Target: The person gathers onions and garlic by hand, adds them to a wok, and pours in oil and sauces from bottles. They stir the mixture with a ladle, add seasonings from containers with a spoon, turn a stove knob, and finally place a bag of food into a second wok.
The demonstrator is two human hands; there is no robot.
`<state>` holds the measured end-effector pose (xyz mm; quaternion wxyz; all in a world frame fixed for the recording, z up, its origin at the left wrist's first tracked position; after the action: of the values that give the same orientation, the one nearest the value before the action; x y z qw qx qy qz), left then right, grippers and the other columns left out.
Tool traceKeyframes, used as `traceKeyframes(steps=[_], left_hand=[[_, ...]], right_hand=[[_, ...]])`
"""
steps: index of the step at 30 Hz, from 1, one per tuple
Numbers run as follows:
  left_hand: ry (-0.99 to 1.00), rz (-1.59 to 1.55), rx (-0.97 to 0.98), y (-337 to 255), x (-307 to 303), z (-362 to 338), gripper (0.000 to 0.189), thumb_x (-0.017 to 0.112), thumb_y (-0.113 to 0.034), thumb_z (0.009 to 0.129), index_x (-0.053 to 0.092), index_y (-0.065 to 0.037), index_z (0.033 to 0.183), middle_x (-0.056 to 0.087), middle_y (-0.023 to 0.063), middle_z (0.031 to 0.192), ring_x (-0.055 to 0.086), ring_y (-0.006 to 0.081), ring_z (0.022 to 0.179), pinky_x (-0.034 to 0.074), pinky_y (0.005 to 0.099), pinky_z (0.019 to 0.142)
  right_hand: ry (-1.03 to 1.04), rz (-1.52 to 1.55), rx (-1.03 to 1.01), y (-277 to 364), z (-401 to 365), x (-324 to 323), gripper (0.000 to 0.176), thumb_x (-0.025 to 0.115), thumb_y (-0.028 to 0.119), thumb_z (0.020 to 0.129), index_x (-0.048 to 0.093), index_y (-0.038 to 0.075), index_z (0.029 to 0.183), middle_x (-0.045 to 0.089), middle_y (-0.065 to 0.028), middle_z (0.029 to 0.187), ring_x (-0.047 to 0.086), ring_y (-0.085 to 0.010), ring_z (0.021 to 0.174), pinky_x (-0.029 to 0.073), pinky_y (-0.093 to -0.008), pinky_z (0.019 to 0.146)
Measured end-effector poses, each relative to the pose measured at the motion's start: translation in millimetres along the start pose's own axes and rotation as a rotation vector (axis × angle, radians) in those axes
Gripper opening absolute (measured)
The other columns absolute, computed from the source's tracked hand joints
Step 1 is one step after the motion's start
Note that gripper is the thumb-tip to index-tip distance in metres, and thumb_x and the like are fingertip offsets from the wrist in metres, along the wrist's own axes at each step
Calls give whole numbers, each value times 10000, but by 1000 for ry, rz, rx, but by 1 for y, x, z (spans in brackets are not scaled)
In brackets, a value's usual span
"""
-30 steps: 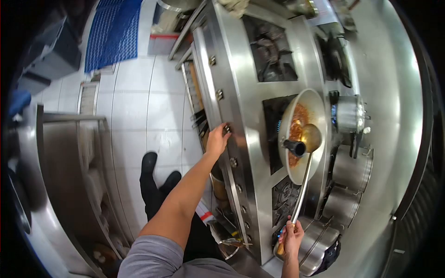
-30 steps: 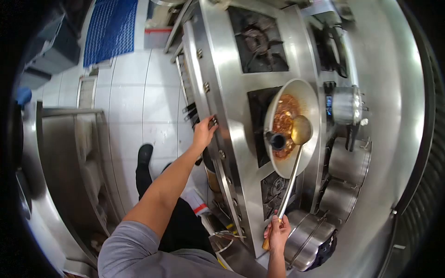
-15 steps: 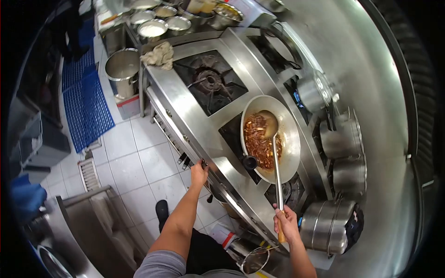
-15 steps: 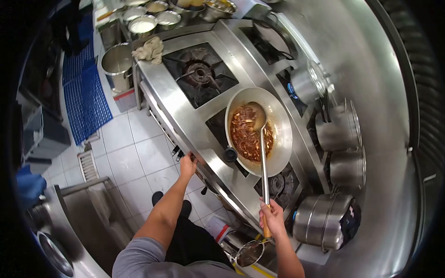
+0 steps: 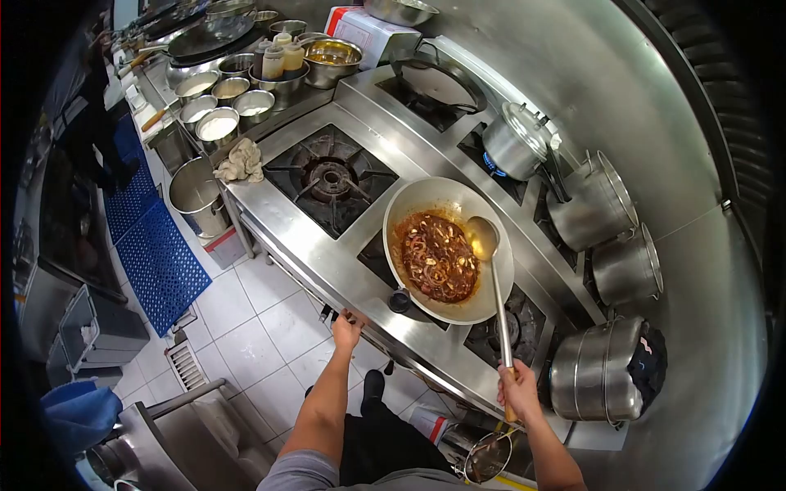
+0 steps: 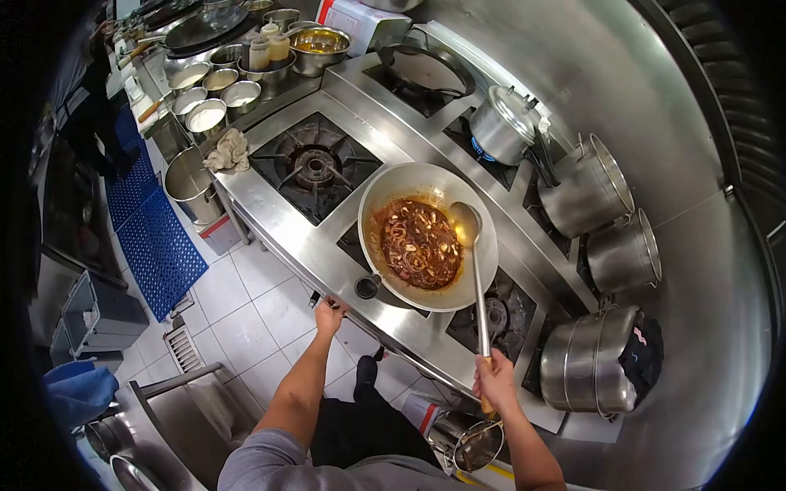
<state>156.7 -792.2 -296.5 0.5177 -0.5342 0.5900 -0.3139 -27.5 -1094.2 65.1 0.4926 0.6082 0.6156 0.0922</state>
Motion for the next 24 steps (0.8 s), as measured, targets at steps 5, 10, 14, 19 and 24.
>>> traceKeyframes(steps=[5,10,14,19,24], left_hand=[[-71,-14,-2,-51,-50,-56,583,738,-148,808,541,-7,1338,685,196,1175,702,325,937,552,383,783],[-355,139,344,-177,-155,-134,294,688,-102,850,683,-64,1141,646,109,1085,582,247,961,483,331,767],[-267,320,710,-330,-167,-169,348,687,-87,794,704,-108,1141,580,135,1245,506,305,1130,397,414,958],[-37,639,958,-450,-88,-158,551,707,-145,711,673,-181,1260,378,175,1519,329,393,1393,252,483,1122],[-2,925,1006,-448,-7,-117,664,705,-215,713,587,-240,1366,246,172,1597,247,416,1433,235,536,1116]], right_hand=[[398,538,219,15,-38,23,294,568,244,1007,563,42,1221,517,-24,664,470,-96,458,382,-251,379],[643,767,327,10,-36,-11,310,554,208,1008,548,34,1265,514,-21,684,435,-63,454,370,-219,379],[242,-73,-94,-7,-31,-40,267,586,156,992,567,57,1239,537,-7,648,508,-79,430,415,-235,380],[447,273,11,-5,-48,-70,266,562,128,1006,568,45,1258,535,-3,643,487,-71,414,406,-235,374],[549,390,-2,6,-57,-89,278,554,119,1010,566,32,1273,532,-3,642,485,-63,418,401,-229,384]])
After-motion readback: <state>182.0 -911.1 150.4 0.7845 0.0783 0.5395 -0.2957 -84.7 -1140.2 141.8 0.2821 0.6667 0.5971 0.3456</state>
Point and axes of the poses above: each hand's wrist, its own z-axis towards the middle knuckle, its own x-axis out of the palm, y = z × x, the point moved 6 cm from there along z, towards the middle knuckle
